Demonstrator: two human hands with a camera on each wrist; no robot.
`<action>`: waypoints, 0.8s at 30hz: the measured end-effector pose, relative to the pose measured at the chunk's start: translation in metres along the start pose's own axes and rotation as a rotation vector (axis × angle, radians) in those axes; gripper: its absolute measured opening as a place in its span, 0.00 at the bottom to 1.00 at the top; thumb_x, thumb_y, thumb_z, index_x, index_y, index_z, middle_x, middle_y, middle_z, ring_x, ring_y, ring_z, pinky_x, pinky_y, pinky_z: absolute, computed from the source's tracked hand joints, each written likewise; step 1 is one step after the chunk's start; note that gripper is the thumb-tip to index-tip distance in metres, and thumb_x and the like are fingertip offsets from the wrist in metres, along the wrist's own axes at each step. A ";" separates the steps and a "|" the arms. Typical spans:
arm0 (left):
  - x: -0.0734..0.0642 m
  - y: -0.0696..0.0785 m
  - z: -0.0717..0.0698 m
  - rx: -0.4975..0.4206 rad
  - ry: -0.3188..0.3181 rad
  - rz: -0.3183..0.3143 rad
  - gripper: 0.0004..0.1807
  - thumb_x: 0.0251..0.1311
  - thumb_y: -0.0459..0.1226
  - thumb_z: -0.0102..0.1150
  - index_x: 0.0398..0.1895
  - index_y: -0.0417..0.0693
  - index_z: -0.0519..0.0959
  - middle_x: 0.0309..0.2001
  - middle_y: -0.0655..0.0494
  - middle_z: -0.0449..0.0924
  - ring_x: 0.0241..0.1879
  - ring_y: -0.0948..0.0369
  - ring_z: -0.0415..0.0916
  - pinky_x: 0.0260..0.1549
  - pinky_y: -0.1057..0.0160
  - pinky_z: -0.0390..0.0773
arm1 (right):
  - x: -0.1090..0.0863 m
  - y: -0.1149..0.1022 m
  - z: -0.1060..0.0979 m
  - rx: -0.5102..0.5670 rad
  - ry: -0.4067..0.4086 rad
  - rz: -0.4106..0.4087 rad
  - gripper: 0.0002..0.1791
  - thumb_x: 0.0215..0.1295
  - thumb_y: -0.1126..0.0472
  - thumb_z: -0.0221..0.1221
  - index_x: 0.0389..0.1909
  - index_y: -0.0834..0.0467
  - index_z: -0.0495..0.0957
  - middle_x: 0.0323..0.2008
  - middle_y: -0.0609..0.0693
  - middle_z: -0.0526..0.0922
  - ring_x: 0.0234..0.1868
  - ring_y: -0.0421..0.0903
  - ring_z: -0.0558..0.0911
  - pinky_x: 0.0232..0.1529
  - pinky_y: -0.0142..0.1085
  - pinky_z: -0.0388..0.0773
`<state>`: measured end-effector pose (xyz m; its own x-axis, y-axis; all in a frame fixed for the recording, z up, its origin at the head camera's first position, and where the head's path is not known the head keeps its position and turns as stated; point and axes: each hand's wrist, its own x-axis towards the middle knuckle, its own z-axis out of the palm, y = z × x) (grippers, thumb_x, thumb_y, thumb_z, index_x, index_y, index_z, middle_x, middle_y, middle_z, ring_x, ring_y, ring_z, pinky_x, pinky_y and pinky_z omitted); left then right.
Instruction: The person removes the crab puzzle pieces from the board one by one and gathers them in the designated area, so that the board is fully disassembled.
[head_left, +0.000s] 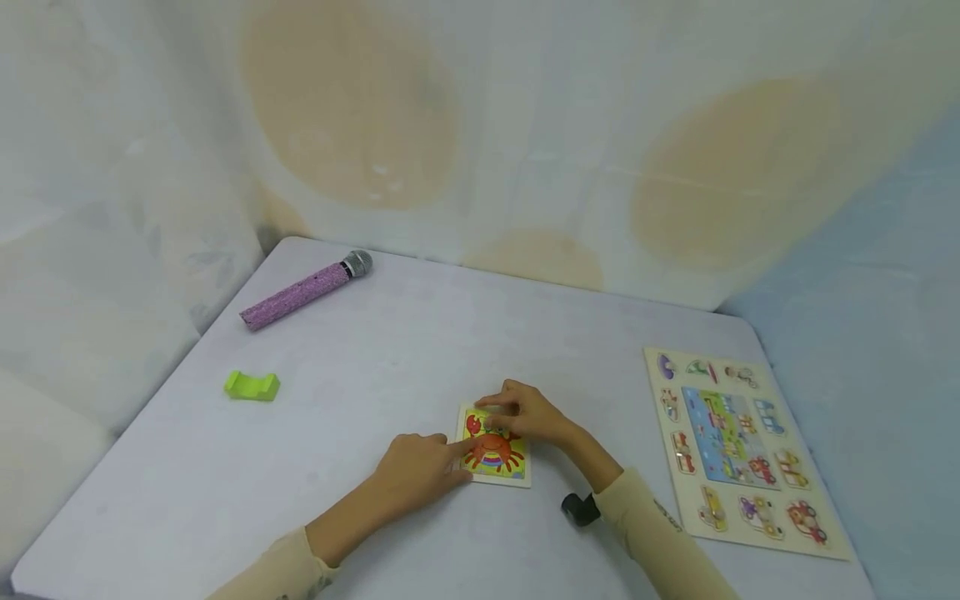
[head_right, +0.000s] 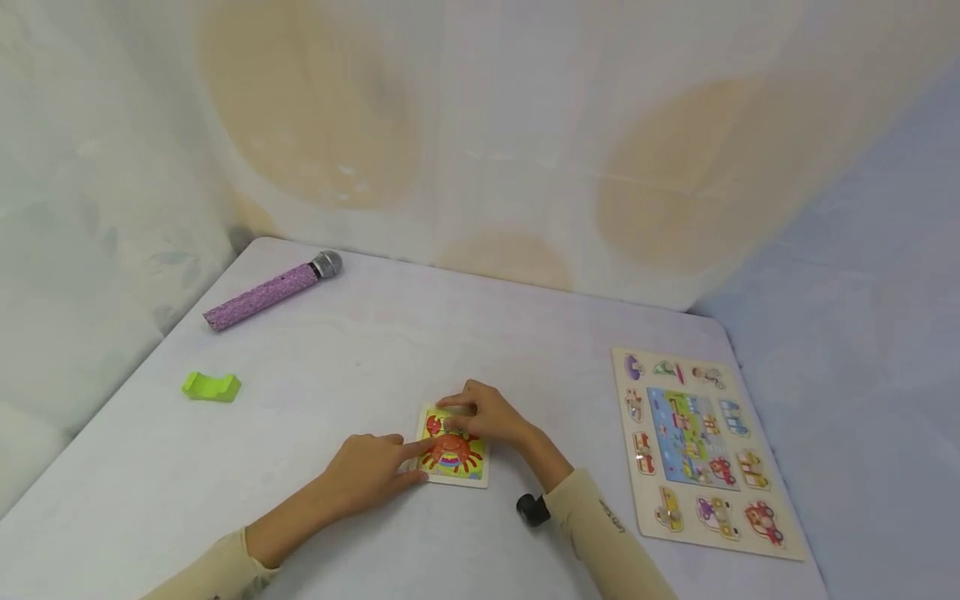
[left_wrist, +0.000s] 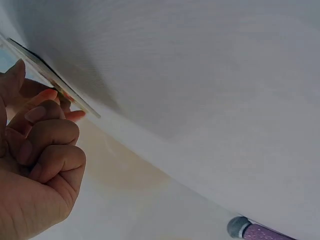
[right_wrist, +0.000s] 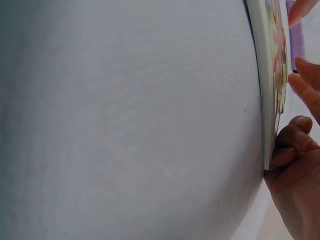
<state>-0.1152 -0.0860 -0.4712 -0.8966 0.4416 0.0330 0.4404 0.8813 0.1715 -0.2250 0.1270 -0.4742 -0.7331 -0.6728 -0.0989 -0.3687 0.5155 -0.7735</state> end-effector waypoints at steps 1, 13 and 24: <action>-0.002 -0.004 -0.001 -0.011 0.005 -0.019 0.26 0.59 0.57 0.63 0.61 0.63 0.80 0.26 0.59 0.80 0.16 0.67 0.62 0.17 0.66 0.65 | 0.000 0.001 0.000 -0.013 0.003 0.003 0.18 0.61 0.58 0.67 0.53 0.55 0.85 0.29 0.47 0.69 0.32 0.43 0.67 0.31 0.30 0.63; 0.009 -0.024 -0.006 -0.075 -0.051 -0.090 0.53 0.48 0.71 0.61 0.73 0.52 0.67 0.25 0.58 0.74 0.16 0.64 0.59 0.21 0.65 0.62 | 0.001 -0.008 0.006 -0.274 0.024 -0.050 0.18 0.58 0.52 0.70 0.49 0.50 0.86 0.34 0.45 0.64 0.36 0.41 0.65 0.36 0.31 0.64; 0.016 -0.023 -0.008 -0.102 -0.116 -0.095 0.56 0.43 0.72 0.64 0.73 0.52 0.67 0.27 0.56 0.76 0.18 0.62 0.61 0.22 0.63 0.63 | 0.002 -0.025 0.004 -0.461 -0.011 -0.095 0.18 0.60 0.54 0.69 0.50 0.57 0.85 0.36 0.44 0.64 0.35 0.39 0.68 0.33 0.28 0.66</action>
<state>-0.1402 -0.1009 -0.4672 -0.9198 0.3792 -0.1007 0.3420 0.9006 0.2681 -0.2153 0.1102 -0.4572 -0.6787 -0.7327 -0.0502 -0.6508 0.6317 -0.4211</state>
